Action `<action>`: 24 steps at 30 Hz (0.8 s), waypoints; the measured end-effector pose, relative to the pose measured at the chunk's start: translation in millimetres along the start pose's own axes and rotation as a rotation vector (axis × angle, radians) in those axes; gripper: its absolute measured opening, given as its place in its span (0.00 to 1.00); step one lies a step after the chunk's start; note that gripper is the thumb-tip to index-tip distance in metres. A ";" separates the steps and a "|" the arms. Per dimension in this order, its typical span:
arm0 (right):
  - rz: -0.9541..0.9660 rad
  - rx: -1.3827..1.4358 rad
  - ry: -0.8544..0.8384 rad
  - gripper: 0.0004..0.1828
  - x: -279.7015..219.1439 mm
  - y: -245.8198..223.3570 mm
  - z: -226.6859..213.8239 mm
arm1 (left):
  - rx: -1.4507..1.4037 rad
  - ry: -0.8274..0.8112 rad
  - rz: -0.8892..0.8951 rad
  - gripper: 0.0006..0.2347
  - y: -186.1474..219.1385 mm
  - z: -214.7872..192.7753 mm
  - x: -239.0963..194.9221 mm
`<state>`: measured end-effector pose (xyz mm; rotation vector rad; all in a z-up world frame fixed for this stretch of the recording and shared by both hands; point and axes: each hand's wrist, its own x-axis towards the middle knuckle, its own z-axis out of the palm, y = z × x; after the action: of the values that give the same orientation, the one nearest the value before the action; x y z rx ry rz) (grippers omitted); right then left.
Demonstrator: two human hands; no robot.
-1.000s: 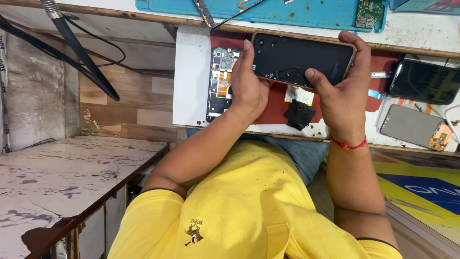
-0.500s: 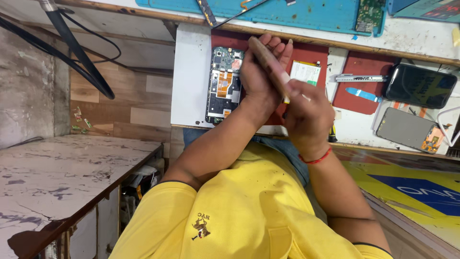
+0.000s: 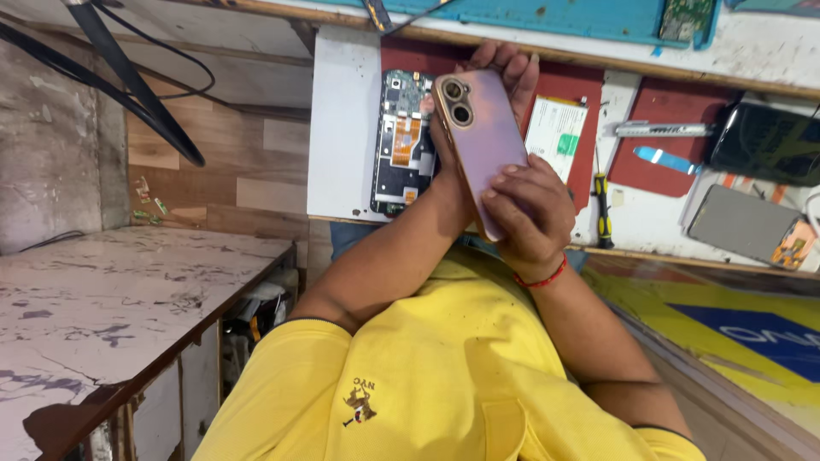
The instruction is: The person removes a camera module from a disassembled smartphone, then handles a separate phone back cover, peels off a protective film, and wipes the surface. The person places the back cover on the workbench and continues handling the phone internals.
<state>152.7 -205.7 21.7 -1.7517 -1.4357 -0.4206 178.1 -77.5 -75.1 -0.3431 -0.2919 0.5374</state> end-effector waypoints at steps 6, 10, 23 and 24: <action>0.135 0.170 0.222 0.31 -18.1 7.0 17.9 | -0.064 -0.081 -0.049 0.20 -0.2 13.2 -1.0; 0.083 0.228 0.311 0.35 -17.5 8.6 23.7 | -0.041 -0.081 -0.040 0.19 -3.7 21.8 -0.3; 0.166 0.136 0.303 0.39 -7.4 2.3 14.4 | 0.028 -0.063 0.011 0.18 -1.4 22.9 -1.3; 0.175 0.129 0.283 0.39 -5.0 0.3 12.3 | 0.037 -0.062 0.009 0.18 -0.1 21.7 -0.7</action>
<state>148.7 -199.7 10.5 -1.6252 -1.0772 -0.4512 169.9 -72.7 -55.6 -0.2929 -0.3400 0.5624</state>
